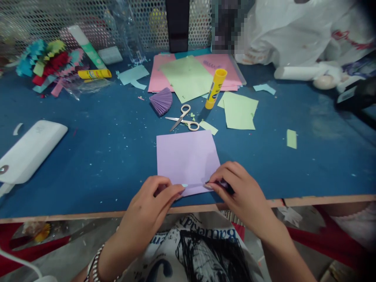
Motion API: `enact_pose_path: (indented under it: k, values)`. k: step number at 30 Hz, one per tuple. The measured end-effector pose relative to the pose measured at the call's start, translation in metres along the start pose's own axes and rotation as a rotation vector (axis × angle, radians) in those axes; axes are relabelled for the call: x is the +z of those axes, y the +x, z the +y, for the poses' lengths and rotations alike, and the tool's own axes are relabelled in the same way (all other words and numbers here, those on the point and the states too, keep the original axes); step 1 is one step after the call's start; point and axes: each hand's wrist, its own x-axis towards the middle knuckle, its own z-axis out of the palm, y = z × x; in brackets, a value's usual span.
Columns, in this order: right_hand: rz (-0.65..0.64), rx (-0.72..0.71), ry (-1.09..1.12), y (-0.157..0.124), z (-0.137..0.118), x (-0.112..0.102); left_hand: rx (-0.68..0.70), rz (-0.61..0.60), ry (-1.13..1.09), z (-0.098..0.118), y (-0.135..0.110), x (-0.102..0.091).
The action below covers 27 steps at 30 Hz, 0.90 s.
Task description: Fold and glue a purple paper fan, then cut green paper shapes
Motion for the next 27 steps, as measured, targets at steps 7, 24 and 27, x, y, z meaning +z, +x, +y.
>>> enact_pose_path:
  k: [7,24,27]
  values:
    - [0.032,0.003,-0.025,0.0,0.001,0.003,0.219,0.031,0.168,-0.005,0.002,-0.003]
    - [0.553,0.153,0.746,-0.008,0.014,0.002,0.119,-0.052,-0.067,0.004,0.007,-0.02]
    - [0.449,0.117,0.812,-0.009,0.018,-0.003,0.024,-0.341,-0.511,0.011,0.001,-0.038]
